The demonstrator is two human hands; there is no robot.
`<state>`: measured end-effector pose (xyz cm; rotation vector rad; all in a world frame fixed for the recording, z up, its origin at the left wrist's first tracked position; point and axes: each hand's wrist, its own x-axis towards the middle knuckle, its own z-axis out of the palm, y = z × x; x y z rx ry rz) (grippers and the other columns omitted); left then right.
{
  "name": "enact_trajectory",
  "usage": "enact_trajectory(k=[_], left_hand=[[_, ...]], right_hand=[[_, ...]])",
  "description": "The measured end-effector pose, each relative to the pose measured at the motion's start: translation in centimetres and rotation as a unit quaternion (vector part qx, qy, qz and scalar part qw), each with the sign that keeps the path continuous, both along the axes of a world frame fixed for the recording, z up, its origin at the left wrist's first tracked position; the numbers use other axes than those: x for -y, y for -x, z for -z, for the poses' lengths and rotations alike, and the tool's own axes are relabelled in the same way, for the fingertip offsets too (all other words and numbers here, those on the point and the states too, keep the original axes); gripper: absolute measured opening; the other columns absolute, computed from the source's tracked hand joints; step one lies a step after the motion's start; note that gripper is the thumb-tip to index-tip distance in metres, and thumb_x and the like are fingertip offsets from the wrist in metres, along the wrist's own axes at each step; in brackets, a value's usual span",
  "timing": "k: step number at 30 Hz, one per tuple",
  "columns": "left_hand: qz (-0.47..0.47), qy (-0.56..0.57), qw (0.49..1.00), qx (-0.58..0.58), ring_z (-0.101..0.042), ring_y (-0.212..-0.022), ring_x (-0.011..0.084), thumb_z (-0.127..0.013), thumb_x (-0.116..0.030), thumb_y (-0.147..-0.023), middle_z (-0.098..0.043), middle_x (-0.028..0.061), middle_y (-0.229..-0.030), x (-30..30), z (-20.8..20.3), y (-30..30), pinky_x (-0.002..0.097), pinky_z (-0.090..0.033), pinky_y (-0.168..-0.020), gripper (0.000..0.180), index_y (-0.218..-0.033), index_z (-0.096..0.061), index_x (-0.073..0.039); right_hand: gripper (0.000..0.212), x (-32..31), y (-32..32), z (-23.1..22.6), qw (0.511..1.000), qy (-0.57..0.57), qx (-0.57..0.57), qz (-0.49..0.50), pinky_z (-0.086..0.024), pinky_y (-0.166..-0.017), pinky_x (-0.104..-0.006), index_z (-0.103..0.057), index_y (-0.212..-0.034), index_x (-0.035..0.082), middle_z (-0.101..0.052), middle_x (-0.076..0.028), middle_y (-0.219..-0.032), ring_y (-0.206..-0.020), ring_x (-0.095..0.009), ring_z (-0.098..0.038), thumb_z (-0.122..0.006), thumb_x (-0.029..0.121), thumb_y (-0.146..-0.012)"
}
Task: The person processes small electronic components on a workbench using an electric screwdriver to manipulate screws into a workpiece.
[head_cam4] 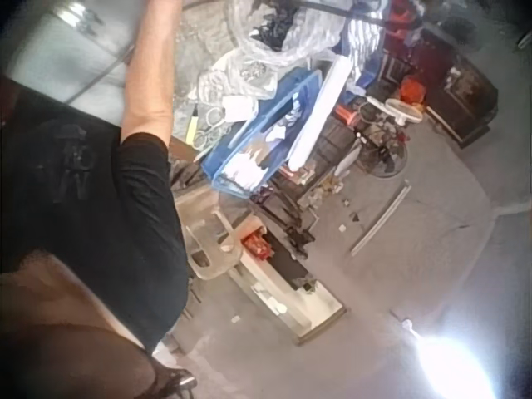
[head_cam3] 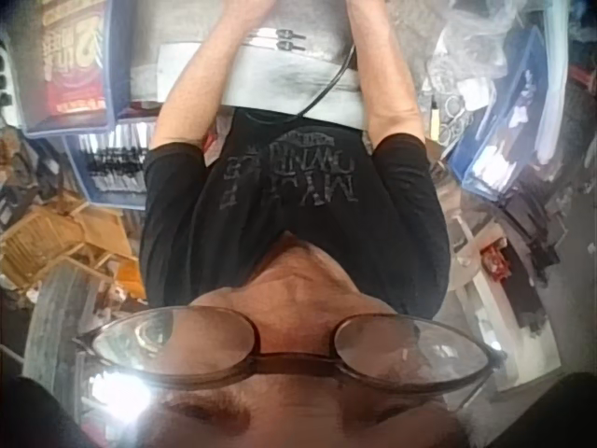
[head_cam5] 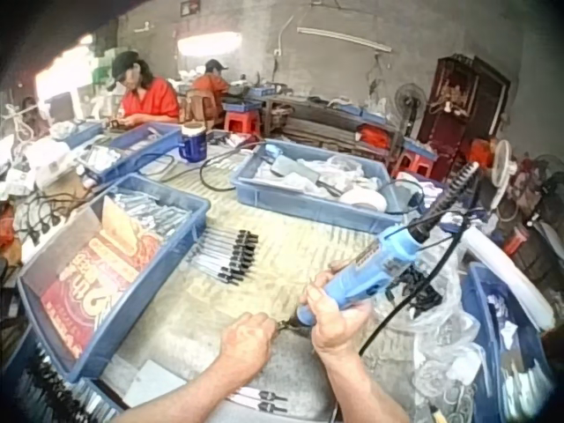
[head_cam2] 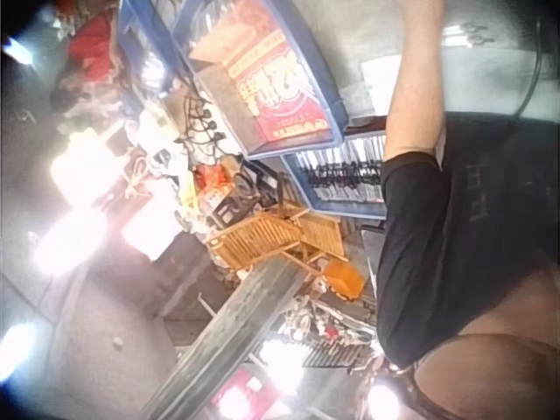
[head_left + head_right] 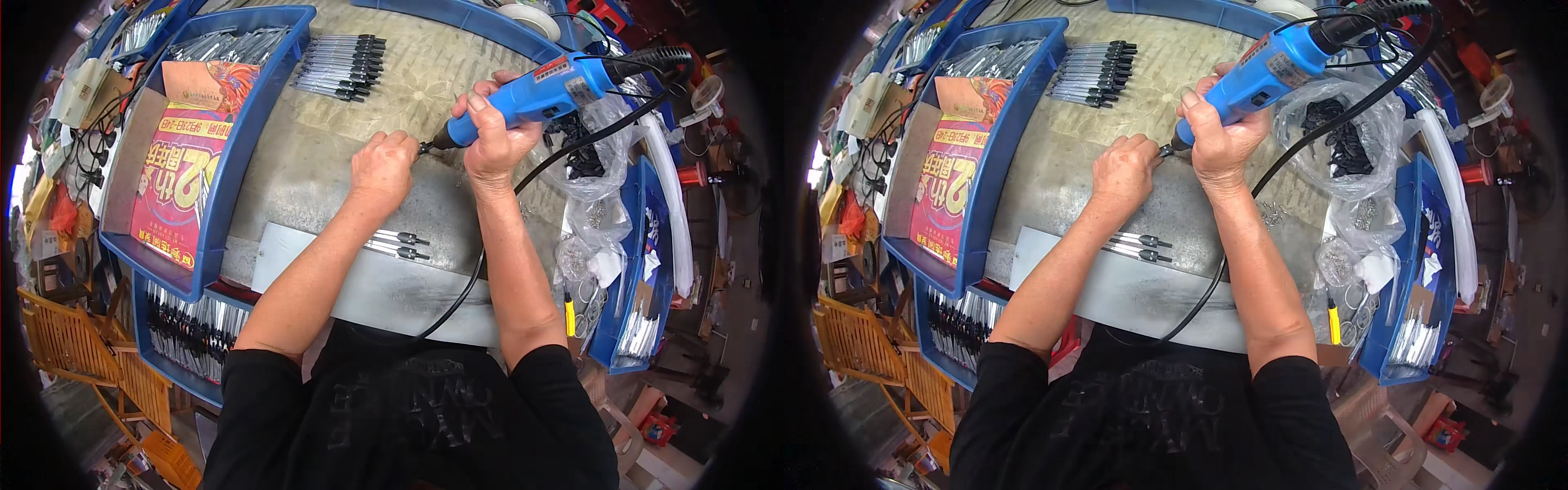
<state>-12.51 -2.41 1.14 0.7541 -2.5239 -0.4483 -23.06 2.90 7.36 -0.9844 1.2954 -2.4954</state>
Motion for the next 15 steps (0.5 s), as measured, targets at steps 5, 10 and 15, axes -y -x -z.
enact_trajectory(k=[5,10,15], left_hand=[[0.003,0.002,1.000,-0.006,-0.054,-0.074,0.0257,-0.061,-0.012,-0.069,-0.055,0.0051,-0.073,-0.01,0.03,-0.07,0.0382,-0.045,-0.061,0.007,-0.070,-0.056,-0.008],[0.007,0.008,1.000,-0.010,-0.054,-0.073,0.0258,-0.061,-0.012,-0.069,-0.055,0.0054,-0.073,0.00,-0.05,-0.11,0.0383,-0.045,-0.061,0.007,-0.069,-0.055,-0.008],[0.008,0.007,1.000,-0.014,-0.054,-0.073,0.0261,-0.061,-0.011,-0.069,-0.055,0.0058,-0.072,0.00,0.03,-0.06,0.0379,-0.045,-0.062,0.007,-0.069,-0.055,-0.007]], right_hand=[[0.038,0.26,-0.01,0.27,1.000,-0.022,0.002,-0.005,-0.046,-0.051,-0.0312,-0.045,-0.097,-0.003,-0.051,-0.011,-0.072,-0.053,-0.020,-0.053,-0.061,0.004,-0.064],[0.037,0.38,0.07,0.38,1.000,-0.023,0.007,-0.004,-0.046,-0.051,-0.0313,-0.045,-0.097,-0.003,-0.051,-0.011,-0.072,-0.054,-0.020,-0.053,-0.061,0.004,-0.064],[0.037,0.43,0.10,0.33,1.000,-0.019,0.009,-0.006,-0.046,-0.051,-0.0311,-0.045,-0.096,-0.004,-0.051,-0.011,-0.072,-0.053,-0.020,-0.053,-0.061,0.005,-0.064]])
